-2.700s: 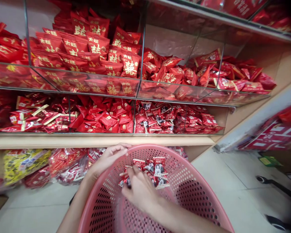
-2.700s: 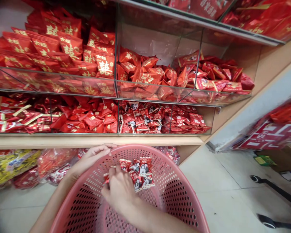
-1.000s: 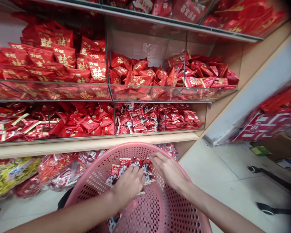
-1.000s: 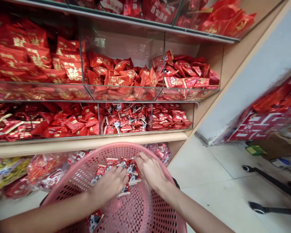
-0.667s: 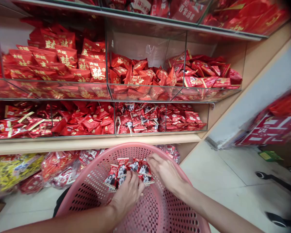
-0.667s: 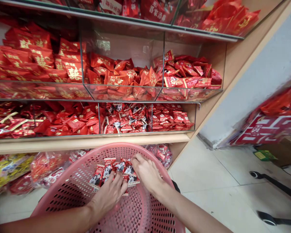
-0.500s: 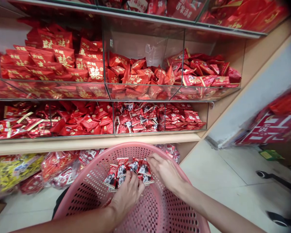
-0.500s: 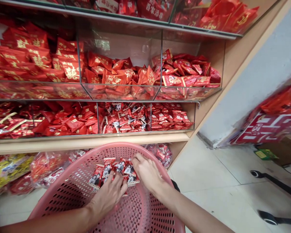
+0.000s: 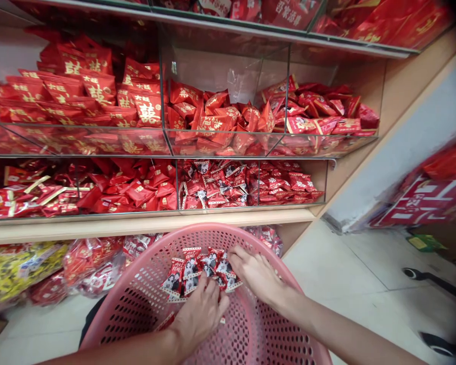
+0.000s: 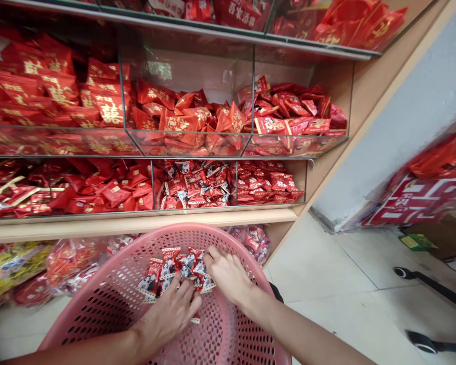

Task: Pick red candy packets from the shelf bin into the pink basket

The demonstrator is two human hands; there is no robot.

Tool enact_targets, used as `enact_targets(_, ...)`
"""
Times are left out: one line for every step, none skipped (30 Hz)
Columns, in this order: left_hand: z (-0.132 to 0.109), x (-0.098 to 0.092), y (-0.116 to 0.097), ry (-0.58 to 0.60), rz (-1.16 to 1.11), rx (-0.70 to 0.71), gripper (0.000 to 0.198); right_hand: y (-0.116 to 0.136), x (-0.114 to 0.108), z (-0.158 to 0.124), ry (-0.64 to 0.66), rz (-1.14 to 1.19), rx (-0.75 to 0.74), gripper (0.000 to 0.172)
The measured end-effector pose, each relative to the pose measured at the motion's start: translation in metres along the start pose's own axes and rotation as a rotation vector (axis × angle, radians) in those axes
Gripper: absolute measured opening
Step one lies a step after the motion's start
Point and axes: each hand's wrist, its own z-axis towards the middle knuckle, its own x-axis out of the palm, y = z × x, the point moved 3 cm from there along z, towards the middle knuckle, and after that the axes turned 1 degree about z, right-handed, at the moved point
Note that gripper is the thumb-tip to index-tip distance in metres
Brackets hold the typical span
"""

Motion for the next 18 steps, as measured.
enact_targets(0.0,0.0,0.0,-0.004,-0.006,0.002,0.022,0.002,0.0,-0.001,0.017,-0.056,-0.033,0.023)
enact_targets(-0.001,-0.001,0.0,-0.008,-0.012,0.005,0.023,0.004,0.0,-0.001,0.031,-0.103,-0.059,0.022)
enact_targets(-0.002,-0.002,0.0,-0.013,-0.022,0.011,0.023,0.005,0.0,-0.002,0.041,-0.13,-0.072,0.022)
enact_targets(-0.004,-0.003,0.0,-0.019,-0.033,0.017,0.023,0.006,-0.001,-0.002,0.05,-0.134,-0.074,0.022)
enact_targets(-0.006,-0.005,0.001,-0.025,-0.044,0.024,0.023,0.006,-0.002,-0.003,0.059,-0.129,-0.072,0.022)
enact_targets(-0.009,-0.007,0.003,-0.03,-0.054,0.033,0.023,0.006,-0.002,-0.003,0.069,-0.12,-0.069,0.022)
enact_targets(-0.011,-0.01,0.005,-0.031,-0.061,0.043,0.022,0.007,-0.003,-0.003,0.077,-0.109,-0.065,0.023)
enact_targets(-0.013,-0.013,0.008,-0.031,-0.063,0.054,0.022,0.007,-0.004,-0.003,0.082,-0.1,-0.06,0.023)
enact_targets(-0.014,-0.017,0.012,-0.032,-0.06,0.063,0.021,0.007,-0.004,-0.003,0.085,-0.092,-0.057,0.023)
enact_targets(-0.014,-0.021,0.018,-0.038,-0.056,0.069,0.022,0.008,-0.004,-0.002,0.086,-0.083,-0.056,0.024)
enact_targets(-0.013,-0.026,0.025,-0.048,-0.052,0.073,0.024,0.008,-0.003,-0.002,0.085,-0.077,-0.055,0.023)
enact_targets(-0.011,-0.032,0.035,-0.061,-0.045,0.07,0.026,0.008,-0.002,-0.002,0.082,-0.073,-0.056,0.023)
enact_targets(-0.007,-0.036,0.045,-0.073,-0.041,0.061,0.029,0.008,-0.001,-0.001,0.078,-0.073,-0.055,0.023)
enact_targets(-0.003,-0.04,0.057,-0.068,-0.024,0.051,0.029,0.007,0.0,-0.001,0.073,-0.078,-0.054,0.023)
enact_targets(0.003,-0.042,0.069,-0.058,-0.007,0.035,0.027,0.007,0.002,-0.001,0.071,-0.084,-0.053,0.024)
enact_targets(0.009,-0.042,0.08,-0.04,0.005,0.026,0.025,0.007,0.003,0.0,0.069,-0.091,-0.051,0.024)
enact_targets(0.015,-0.04,0.091,-0.014,0.002,0.012,0.023,0.006,0.004,0.0,0.07,-0.092,-0.049,0.024)
enact_targets(0.02,-0.036,0.1,0.02,-0.028,0.004,0.021,0.006,0.004,0.0,0.075,-0.083,-0.047,0.024)
